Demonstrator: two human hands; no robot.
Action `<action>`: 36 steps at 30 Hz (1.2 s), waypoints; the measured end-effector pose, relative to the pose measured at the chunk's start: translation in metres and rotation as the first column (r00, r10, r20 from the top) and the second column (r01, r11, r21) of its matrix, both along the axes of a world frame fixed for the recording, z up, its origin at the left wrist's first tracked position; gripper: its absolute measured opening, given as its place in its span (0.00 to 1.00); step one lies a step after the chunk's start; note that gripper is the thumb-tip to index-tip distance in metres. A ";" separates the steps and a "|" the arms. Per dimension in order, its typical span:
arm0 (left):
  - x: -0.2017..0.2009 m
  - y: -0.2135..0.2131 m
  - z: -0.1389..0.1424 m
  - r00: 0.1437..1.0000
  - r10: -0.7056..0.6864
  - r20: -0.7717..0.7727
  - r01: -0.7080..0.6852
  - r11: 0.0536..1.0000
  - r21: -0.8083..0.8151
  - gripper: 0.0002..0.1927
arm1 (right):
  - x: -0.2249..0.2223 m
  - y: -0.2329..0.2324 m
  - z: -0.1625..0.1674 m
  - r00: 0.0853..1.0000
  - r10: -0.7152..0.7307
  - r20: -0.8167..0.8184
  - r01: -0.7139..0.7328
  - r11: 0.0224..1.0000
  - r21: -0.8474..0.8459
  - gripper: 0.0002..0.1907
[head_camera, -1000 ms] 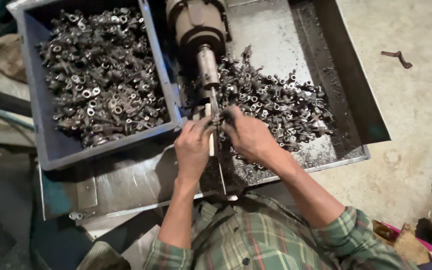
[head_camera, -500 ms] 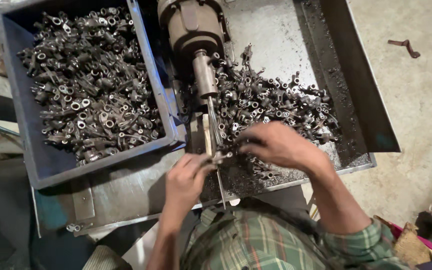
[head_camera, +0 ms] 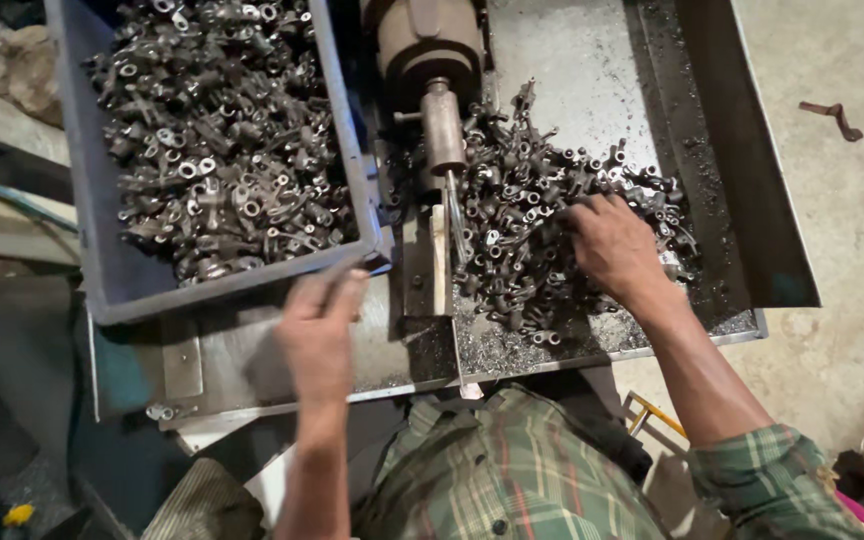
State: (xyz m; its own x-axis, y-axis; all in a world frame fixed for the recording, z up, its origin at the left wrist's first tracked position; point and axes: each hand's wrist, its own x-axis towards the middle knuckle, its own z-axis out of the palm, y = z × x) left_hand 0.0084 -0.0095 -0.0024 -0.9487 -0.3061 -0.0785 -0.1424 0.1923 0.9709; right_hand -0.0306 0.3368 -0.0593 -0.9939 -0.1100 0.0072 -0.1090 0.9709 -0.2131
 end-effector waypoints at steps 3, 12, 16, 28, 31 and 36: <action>0.013 0.022 -0.006 0.943 -0.276 -0.187 0.227 0.942 -0.245 0.12 | 0.014 -0.009 0.014 0.992 -0.125 0.016 0.124 0.948 -0.292 0.10; 0.015 0.050 -0.010 0.834 -0.516 -0.194 0.392 0.802 -0.450 0.14 | 0.056 -0.089 -0.004 0.970 -0.032 0.239 0.238 -0.048 -0.970 0.13; 0.007 0.043 -0.013 0.813 -0.541 -0.214 0.410 0.794 -0.449 0.13 | 0.052 -0.095 -0.006 0.966 -0.018 0.257 0.254 -0.082 -0.964 0.13; -0.005 0.044 -0.024 0.799 -0.499 -0.336 0.267 0.795 -0.544 0.12 | 0.042 -0.106 0.027 0.981 -0.036 -0.189 -0.110 0.700 -0.705 0.10; -0.006 0.045 -0.030 0.796 -0.484 -0.363 0.258 0.815 -0.520 0.12 | 0.043 -0.108 0.031 0.970 -0.045 -0.240 -0.117 0.777 -0.619 0.09; -0.008 0.047 -0.037 0.795 -0.471 -0.383 0.243 0.825 -0.510 0.13 | 0.040 -0.110 0.034 0.945 -0.021 -0.328 -0.158 0.846 -0.510 0.09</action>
